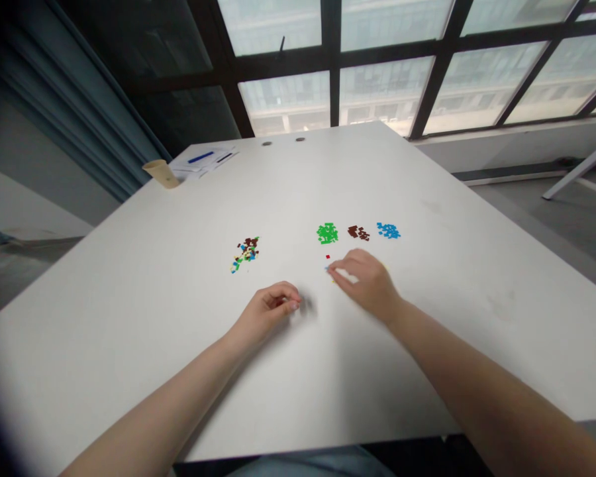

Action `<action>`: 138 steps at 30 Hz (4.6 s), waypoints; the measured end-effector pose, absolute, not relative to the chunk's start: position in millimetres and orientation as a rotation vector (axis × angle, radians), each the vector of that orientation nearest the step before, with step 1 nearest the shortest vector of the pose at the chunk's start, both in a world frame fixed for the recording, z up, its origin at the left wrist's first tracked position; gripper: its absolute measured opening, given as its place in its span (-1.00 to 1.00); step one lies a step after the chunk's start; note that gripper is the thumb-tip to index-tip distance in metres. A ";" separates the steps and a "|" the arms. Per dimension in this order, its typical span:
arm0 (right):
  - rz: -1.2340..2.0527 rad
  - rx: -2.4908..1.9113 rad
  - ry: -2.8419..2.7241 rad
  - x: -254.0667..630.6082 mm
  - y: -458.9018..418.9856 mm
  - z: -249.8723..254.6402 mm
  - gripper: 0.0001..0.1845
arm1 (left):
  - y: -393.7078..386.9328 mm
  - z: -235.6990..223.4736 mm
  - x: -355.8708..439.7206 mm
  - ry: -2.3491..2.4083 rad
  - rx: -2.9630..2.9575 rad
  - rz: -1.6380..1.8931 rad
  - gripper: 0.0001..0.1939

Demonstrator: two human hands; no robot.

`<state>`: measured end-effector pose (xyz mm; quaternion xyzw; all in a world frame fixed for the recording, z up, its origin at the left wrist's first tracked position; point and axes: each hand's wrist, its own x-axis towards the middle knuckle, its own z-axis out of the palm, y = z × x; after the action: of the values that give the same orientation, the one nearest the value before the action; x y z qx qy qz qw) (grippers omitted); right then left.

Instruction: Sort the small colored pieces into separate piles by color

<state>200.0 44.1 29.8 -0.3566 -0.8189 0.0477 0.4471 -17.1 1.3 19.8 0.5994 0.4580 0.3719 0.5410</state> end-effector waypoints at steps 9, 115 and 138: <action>-0.068 -1.911 -1.609 328.5 118.3 -1.0 -0.81 | 2.4 18.9 -18.8 1.092 1.470 0.869 -0.85; 0.596 -1.078 -2.452 197.9 36.0 29.1 -0.78 | -4.1 34.7 -20.3 1.158 1.547 1.175 -0.86; 0.542 -0.855 -2.188 176.7 3.6 39.5 -0.84 | -7.9 32.5 -13.5 1.062 1.495 1.038 -0.82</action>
<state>176.7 3.6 39.5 -0.3314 -0.8476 0.2102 0.3572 -13.5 -7.9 32.5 0.6167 0.4382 0.4281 0.4944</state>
